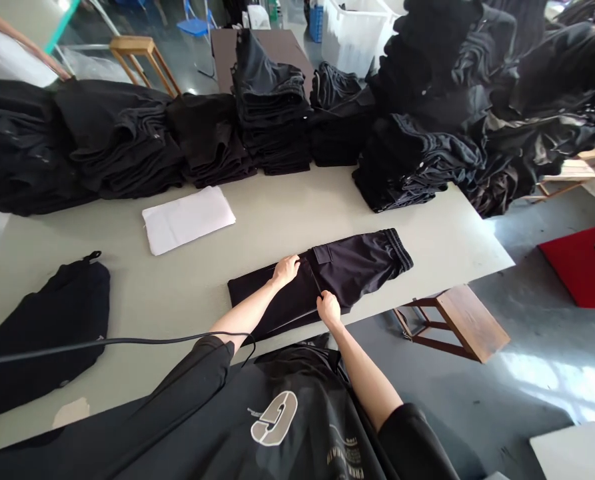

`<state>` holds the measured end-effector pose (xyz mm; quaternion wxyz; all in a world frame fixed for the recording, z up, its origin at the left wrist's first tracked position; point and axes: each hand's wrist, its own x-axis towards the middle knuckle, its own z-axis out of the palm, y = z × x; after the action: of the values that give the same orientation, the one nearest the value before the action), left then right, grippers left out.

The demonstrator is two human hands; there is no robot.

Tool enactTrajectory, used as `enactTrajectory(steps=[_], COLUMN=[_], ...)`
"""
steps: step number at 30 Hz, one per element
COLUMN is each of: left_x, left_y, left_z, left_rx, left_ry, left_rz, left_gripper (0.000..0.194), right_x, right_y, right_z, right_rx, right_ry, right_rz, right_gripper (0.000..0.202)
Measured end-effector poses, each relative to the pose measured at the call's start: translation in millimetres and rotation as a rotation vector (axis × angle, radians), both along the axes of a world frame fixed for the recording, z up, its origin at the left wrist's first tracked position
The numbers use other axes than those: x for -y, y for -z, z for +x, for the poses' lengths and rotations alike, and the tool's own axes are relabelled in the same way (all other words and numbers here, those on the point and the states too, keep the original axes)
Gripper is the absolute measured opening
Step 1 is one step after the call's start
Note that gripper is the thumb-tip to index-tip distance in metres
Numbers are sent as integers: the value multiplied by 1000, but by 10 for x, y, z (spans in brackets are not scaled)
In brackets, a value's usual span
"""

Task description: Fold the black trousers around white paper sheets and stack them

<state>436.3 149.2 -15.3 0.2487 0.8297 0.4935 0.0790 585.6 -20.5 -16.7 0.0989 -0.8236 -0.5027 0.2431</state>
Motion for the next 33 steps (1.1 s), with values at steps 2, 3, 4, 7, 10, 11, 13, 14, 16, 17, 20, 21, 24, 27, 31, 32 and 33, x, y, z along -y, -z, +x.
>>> enactTrajectory(steps=[2, 3, 4, 7, 10, 11, 13, 14, 16, 17, 20, 21, 24, 27, 31, 32, 33], left_x=[-23, -20, -2, 176, 541, 679, 920, 1006, 1095, 1104, 1070, 1059, 1059, 1077, 1058, 1056, 1062], left_y=[19, 22, 23, 19, 45, 66, 124, 158, 225, 254, 305, 310, 309, 315, 302, 285, 262], left_z=[56, 84, 110, 141, 25, -60, -297, -441, -746, -891, -1224, -1289, -1371, -1390, -1421, -1414, -1393], left_rx=[-23, -36, -52, -73, -21, -3, 4, -8, -56, -86, -151, -164, -209, -251, -267, -276, -288], left_ry=[-9, -7, -4, -35, -6, 43, 134, 145, 83, 27, -116, -154, -338, -570, -633, -630, -628], left_rz=[18, 35, 57, 152, 244, 255, 244, 230, 205, 197, 187, 188, 202, 221, 218, 220, 224], left_gripper=[26, 27, 27, 36, 50, 53, 56, 57, 59, 60, 61, 61, 61, 63, 64, 64, 63], right_x=[-21, -23, -21, 7, 40, 49, 60, 64, 66, 65, 44, 31, -21, -74, -116, -119, -120], right_y=[-20, -28, -36, -47, -39, -34, -19, -13, -3, -1, -9, -15, -36, -60, -96, -106, -116], right_z=[25, 29, 28, -5, -49, -59, -65, -62, -44, -32, 11, 24, 56, 85, 106, 104, 100], right_rx=[-15, -19, -18, 1, 28, 33, 35, 33, 27, 24, 20, 20, 7, -19, -50, -55, -61], right_ry=[33, 36, 26, -23, -38, -32, -16, -10, -14, -27, -79, -91, -106, -108, -119, -121, -122], right_rz=[-38, -42, -34, -8, -3, 0, 5, 3, -10, -18, -61, -82, -142, -172, -195, -200, -202], right_gripper=[19, 19, 19, 21, 19, 19, 19, 20, 19, 19, 18, 18, 20, 20, 23, 23, 23])
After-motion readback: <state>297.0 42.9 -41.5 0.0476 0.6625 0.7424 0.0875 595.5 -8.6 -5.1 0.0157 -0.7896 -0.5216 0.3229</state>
